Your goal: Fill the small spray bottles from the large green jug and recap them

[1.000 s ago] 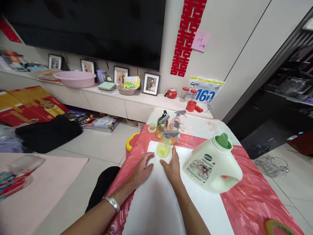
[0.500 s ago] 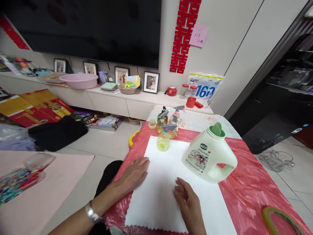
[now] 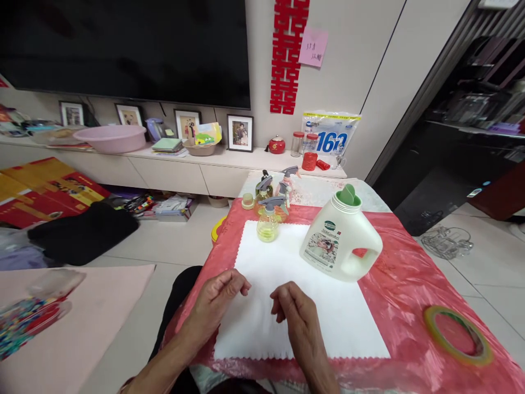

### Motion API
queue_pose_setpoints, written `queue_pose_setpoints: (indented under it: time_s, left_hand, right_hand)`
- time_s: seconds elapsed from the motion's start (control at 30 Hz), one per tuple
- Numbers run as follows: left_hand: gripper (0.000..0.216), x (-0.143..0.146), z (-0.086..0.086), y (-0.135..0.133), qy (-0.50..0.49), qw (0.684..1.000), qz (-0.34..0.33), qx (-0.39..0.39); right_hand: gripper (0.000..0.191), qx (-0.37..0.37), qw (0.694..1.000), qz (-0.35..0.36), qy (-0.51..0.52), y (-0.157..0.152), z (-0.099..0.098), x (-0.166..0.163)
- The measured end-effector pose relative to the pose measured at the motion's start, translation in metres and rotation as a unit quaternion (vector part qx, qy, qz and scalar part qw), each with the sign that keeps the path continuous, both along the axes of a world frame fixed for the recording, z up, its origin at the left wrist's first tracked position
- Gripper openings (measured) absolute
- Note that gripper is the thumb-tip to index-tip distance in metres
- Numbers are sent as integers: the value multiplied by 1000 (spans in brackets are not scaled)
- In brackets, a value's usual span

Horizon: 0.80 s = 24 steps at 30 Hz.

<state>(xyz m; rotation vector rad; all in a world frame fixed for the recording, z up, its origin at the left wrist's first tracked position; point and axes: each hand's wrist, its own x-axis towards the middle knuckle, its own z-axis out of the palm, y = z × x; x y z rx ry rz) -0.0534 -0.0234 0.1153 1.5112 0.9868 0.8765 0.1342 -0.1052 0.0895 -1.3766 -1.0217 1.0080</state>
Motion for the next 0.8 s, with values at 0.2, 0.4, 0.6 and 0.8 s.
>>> queue_pose_setpoints:
  time_s: [0.2,0.4,0.6,0.8]
  left_hand:
    - [65,11,-6,-12,-168,985,20,-22]
    - [80,26,-26,-24,-147,982,68,-100]
    - [82,26,-24,-26,-75,994,51,-61]
    - [81,24,-23,-29,-54,996,45,-58]
  right_hand:
    - [60,118,993,0,17,-5,15,-11]
    - [70,91,994,-24,53,-2,-31,-22]
    - [71,16,997,-58,56,-8,-31,-26]
    - [76,-22,999,-43,24,-13,-26,-31]
